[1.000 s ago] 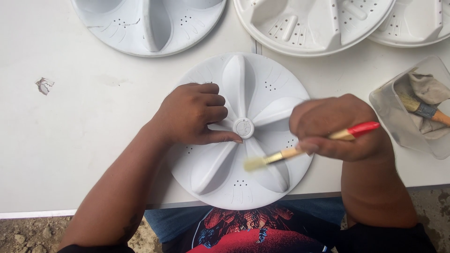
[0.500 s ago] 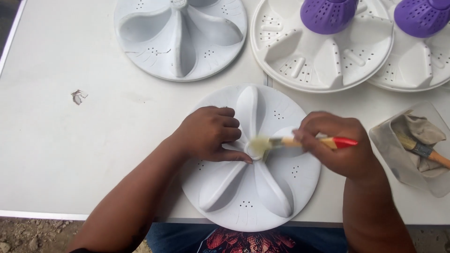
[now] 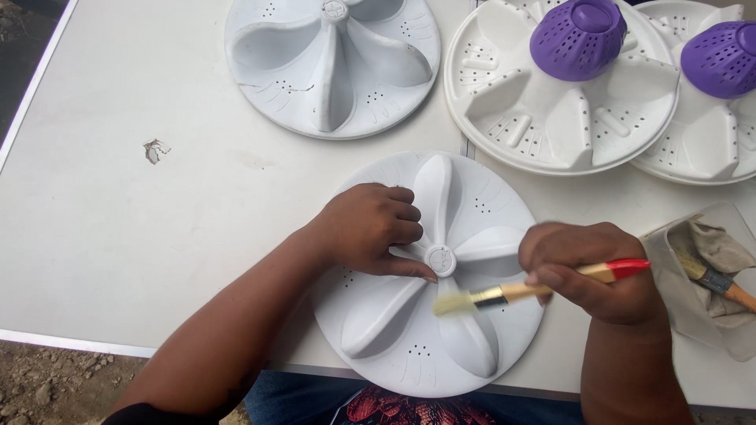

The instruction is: Cleaning a washing machine pulsator using a paintbrush to remove dust or debris from crevices.

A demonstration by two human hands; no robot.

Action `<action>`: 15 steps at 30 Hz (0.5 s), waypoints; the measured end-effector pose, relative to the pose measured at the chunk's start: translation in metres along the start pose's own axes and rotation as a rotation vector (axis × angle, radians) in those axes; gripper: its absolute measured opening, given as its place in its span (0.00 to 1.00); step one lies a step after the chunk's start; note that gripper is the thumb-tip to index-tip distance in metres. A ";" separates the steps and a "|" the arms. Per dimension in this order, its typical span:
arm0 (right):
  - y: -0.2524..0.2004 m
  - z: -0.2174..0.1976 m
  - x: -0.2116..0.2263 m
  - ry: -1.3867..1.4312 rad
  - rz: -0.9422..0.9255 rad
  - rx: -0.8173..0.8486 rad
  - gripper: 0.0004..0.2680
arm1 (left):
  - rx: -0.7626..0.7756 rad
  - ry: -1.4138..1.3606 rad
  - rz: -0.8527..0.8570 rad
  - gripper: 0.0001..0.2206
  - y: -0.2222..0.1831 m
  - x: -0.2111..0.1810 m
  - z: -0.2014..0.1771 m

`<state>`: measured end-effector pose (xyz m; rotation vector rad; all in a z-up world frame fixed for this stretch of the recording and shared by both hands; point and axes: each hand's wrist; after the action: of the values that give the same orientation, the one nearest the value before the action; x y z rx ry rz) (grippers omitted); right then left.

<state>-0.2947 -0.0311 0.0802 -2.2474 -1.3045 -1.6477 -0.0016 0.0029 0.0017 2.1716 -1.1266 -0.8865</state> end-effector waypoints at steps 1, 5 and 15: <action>-0.005 -0.005 -0.005 0.351 -0.055 0.103 0.07 | -0.005 0.005 0.003 0.28 -0.001 -0.001 0.000; 0.004 0.008 0.001 -0.490 0.078 -0.166 0.12 | -0.001 -0.006 0.009 0.29 -0.001 -0.001 0.001; 0.005 0.013 0.001 -0.453 0.052 -0.178 0.11 | 0.012 0.006 0.003 0.29 -0.001 0.000 0.001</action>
<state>-0.2814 -0.0276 0.0778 -2.8563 -1.1954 -1.3302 -0.0021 0.0032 0.0006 2.1810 -1.1347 -0.8736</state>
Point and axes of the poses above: each hand's wrist, its own y-axis towards the middle knuckle, its own z-axis out of the palm, x = y × z, and after that the axes turned 6 degrees about -x, right-handed
